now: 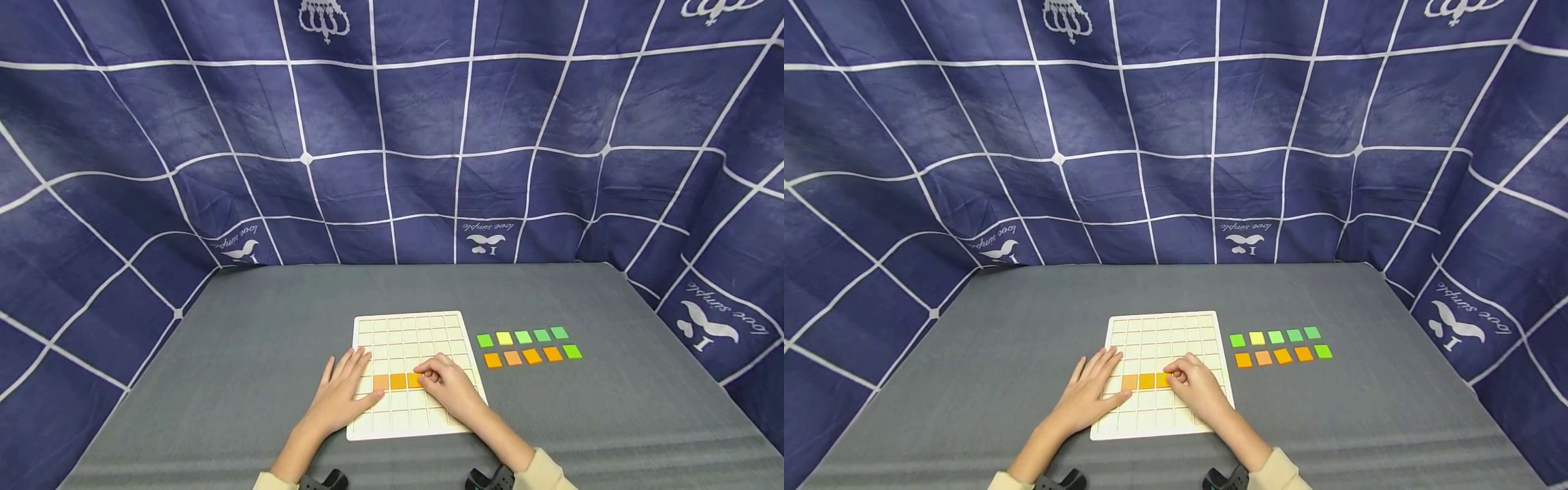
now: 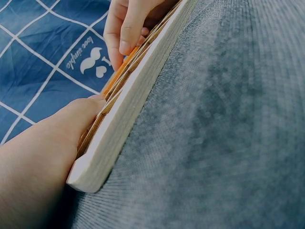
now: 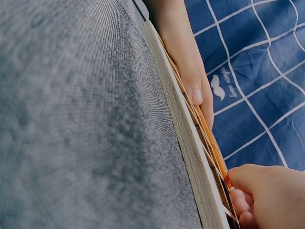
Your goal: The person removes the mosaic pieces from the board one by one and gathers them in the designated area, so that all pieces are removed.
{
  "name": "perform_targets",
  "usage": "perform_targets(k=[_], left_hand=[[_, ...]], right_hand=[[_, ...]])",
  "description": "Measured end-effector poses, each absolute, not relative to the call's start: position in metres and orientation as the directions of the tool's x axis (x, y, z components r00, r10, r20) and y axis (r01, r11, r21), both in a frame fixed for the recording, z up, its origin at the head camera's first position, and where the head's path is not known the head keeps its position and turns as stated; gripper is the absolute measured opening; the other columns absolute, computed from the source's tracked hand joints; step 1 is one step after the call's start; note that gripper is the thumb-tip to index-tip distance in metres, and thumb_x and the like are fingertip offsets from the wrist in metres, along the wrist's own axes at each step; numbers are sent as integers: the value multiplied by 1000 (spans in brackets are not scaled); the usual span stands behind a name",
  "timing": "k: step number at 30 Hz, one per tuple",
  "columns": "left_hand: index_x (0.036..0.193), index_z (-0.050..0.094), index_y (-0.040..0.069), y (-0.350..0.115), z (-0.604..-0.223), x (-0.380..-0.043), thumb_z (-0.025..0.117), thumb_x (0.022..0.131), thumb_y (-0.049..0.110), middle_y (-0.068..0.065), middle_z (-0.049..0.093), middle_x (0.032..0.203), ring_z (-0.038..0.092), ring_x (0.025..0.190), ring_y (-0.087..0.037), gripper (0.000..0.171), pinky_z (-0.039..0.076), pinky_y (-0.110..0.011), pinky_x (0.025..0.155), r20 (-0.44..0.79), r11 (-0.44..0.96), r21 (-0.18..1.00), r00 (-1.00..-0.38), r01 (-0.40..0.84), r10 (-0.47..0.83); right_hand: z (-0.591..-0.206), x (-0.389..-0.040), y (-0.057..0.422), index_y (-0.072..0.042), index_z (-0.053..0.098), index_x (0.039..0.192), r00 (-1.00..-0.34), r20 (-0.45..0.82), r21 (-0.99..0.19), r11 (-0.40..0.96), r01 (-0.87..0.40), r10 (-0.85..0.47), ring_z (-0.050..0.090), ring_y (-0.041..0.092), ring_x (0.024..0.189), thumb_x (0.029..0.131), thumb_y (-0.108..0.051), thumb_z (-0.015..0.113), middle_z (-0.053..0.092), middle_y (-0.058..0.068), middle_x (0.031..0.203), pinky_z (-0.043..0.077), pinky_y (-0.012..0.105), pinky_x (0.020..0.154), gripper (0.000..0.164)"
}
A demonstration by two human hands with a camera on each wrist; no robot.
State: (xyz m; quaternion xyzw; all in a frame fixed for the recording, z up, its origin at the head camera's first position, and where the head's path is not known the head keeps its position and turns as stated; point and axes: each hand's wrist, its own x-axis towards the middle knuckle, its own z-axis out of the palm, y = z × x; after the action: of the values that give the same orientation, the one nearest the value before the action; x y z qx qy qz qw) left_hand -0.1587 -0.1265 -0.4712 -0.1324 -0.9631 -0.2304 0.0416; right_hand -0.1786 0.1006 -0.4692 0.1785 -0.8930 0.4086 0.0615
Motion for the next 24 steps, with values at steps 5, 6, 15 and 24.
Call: perform_targets(k=[5,6,15,24], left_hand=[[140,37,14,-126,-471,-159,50,80,62,-3,32,148,22,139,-23,78,6,-52,112,140,859,431,-961,276,239],[140,37,14,-126,-471,-159,50,80,62,-3,32,148,22,139,-23,78,6,-52,112,139,859,431,-961,276,239],[140,36,15,-127,-473,-159,49,79,64,-3,31,148,22,139,-22,79,6,-51,112,135,862,428,-963,270,235],[140,37,14,-126,-473,-159,49,79,64,-3,32,148,22,139,-22,79,7,-52,112,145,861,428,-961,275,235]], right_hand=[[-469,-179,101,-15,68,84,-925,265,-711,593,-378,-272,41,-3,63,79,-9,67,50,-10,74,39,13,56,8],[-469,-179,101,-15,68,84,-925,265,-712,591,-378,-273,41,-3,63,79,-10,67,50,-10,74,38,13,56,8],[-469,-178,101,-20,67,84,-933,245,-728,585,-357,-263,43,-3,64,80,-13,67,49,-12,76,40,13,58,7],[-466,-176,101,-22,64,86,-939,224,-742,579,-338,-261,46,-2,70,80,-15,67,51,-12,81,39,14,60,10]])
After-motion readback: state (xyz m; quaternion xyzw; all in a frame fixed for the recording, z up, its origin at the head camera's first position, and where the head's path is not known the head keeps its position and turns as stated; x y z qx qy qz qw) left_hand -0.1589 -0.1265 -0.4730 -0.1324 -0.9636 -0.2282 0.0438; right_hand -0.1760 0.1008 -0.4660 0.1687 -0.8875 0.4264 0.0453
